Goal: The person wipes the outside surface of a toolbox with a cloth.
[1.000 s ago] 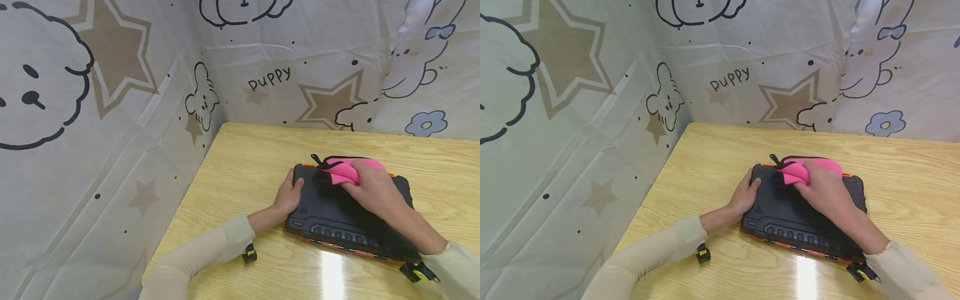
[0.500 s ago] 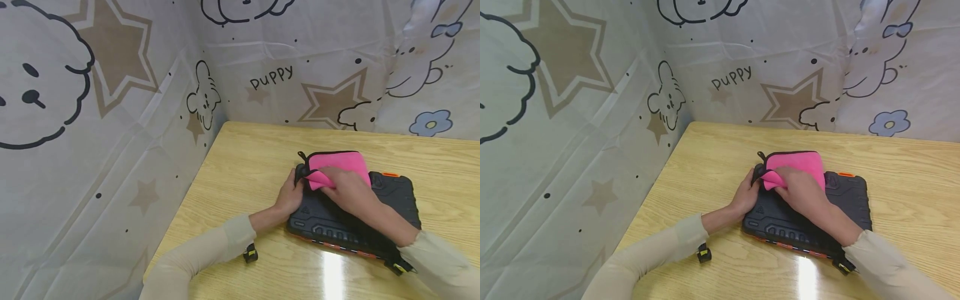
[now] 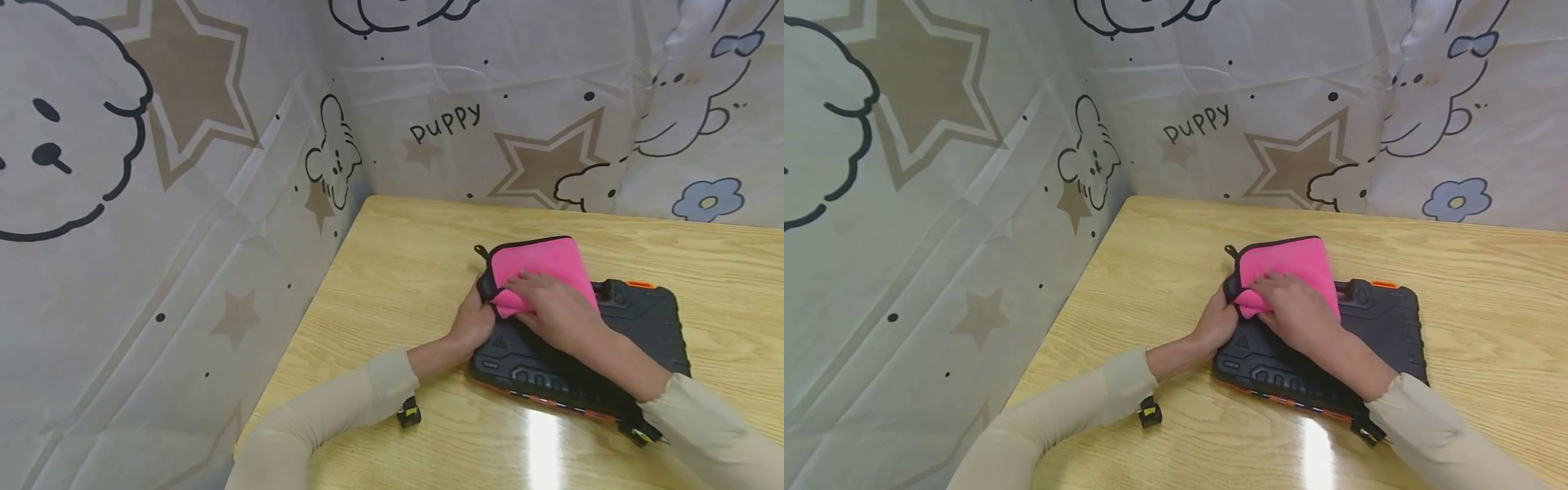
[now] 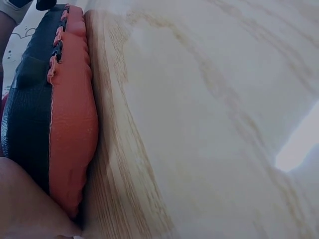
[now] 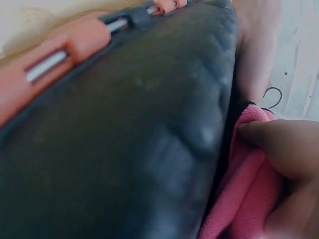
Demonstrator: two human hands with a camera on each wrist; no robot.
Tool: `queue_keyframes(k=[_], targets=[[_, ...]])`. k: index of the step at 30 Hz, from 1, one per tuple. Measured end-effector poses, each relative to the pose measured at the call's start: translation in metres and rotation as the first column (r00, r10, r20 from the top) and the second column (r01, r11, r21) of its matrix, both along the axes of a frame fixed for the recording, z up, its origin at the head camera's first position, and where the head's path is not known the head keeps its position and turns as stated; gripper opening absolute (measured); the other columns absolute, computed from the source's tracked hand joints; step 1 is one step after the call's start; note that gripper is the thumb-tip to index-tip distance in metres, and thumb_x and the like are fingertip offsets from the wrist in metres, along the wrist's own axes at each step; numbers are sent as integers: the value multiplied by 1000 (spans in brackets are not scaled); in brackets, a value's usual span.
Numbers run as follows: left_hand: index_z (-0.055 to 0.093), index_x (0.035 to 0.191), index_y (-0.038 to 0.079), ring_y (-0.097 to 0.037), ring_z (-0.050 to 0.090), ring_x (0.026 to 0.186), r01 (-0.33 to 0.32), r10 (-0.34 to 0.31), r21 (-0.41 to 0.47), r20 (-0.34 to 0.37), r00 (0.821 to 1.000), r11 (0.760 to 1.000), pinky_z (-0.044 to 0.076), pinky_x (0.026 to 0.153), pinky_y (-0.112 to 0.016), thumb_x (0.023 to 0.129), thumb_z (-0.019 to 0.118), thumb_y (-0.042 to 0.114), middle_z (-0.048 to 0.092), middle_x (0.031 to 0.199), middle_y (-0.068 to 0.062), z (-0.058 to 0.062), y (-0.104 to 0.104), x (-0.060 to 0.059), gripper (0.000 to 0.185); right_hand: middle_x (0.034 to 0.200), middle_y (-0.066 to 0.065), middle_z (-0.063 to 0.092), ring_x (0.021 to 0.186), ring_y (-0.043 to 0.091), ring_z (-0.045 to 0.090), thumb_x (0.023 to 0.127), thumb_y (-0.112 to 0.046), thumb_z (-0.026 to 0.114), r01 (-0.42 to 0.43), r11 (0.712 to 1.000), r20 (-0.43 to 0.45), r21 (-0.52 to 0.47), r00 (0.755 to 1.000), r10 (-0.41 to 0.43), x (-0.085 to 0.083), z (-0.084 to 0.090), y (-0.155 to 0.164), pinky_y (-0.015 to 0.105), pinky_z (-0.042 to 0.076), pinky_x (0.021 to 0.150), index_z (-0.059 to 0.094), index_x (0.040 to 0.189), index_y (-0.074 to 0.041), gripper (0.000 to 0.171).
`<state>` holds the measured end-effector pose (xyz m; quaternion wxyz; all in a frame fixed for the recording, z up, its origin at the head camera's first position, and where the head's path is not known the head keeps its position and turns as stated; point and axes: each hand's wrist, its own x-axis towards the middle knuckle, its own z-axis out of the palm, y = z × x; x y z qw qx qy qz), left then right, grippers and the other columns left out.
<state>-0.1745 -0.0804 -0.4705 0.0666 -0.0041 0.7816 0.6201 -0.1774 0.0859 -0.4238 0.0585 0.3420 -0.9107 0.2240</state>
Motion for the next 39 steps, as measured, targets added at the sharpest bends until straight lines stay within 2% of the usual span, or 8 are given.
queue_keyframes(k=[5, 13, 18, 21, 26, 31, 34, 39], targets=[[50, 143, 21, -8, 45, 130, 13, -14, -19, -34, 999, 1000, 34, 108, -28, 100, 47, 6, 56, 140, -1, -2, 0, -1, 45, 117, 23, 67, 116, 42, 59, 78, 2, 81, -43, 999, 3, 6, 999, 43, 4, 3, 4, 55, 46, 97, 69, 120, 4, 43], [40, 151, 12, -16, 41, 137, 32, -32, -3, -33, 999, 999, 32, 110, -30, 107, 45, 22, 51, 147, -7, 0, 0, 1, 46, 117, 17, 69, 114, 39, 61, 78, -2, 83, -74, 996, 46, 41, 996, 73, 24, 5, 8, 54, 49, 94, 71, 120, 0, 44], [52, 141, 9, -16, 55, 120, -1, 1, 28, 3, 1000, 1000, 42, 101, -29, 105, 49, 24, 63, 130, -9, 1, 0, 1, 39, 113, 10, 71, 109, 32, 65, 77, -7, 85, -124, 991, 40, 46, 992, 123, 41, 4, 9, 48, 52, 90, 74, 114, -5, 39], [55, 135, 9, -16, 58, 115, 34, -32, 65, -23, 999, 997, 44, 97, -27, 103, 56, 23, 66, 125, -9, -1, -1, 2, 35, 108, 1, 71, 102, 21, 67, 76, -8, 86, -179, 984, 24, 7, 984, 179, 50, 1, 8, 42, 55, 85, 76, 108, -12, 34], [45, 142, 5, -23, 52, 127, 116, -107, 63, -129, 986, 991, 39, 105, -29, 105, 50, 13, 59, 135, -16, -3, -5, 2, 39, 104, -10, 68, 97, 10, 64, 75, -10, 86, -248, 967, 15, -53, 968, 249, 64, -2, 6, 36, 54, 84, 75, 104, -20, 33], [30, 153, -3, -30, 43, 136, 136, -127, 69, -119, 985, 988, 31, 112, -34, 109, 37, 15, 47, 145, -23, -4, -7, 2, 48, 104, -10, 69, 97, 10, 65, 75, -20, 87, -281, 958, -4, -56, 960, 281, 73, -1, 6, 36, 55, 83, 76, 102, -21, 29], [33, 149, -4, -30, 47, 130, 135, -130, 31, -122, 984, 990, 35, 109, -34, 109, 37, 16, 50, 141, -23, -4, -7, 1, 45, 107, -5, 71, 103, 16, 66, 76, -19, 87, -297, 954, 37, -43, 954, 298, 75, 1, 8, 40, 55, 85, 77, 104, -19, 30], [41, 140, -3, -26, 54, 118, 142, -140, 7, -129, 982, 990, 42, 101, -30, 107, 37, 12, 56, 130, -21, -1, -6, -1, 36, 110, -3, 72, 108, 22, 66, 75, -4, 83, -330, 944, 168, -26, 929, 330, 75, 8, 12, 44, 54, 88, 78, 109, -16, 37]])
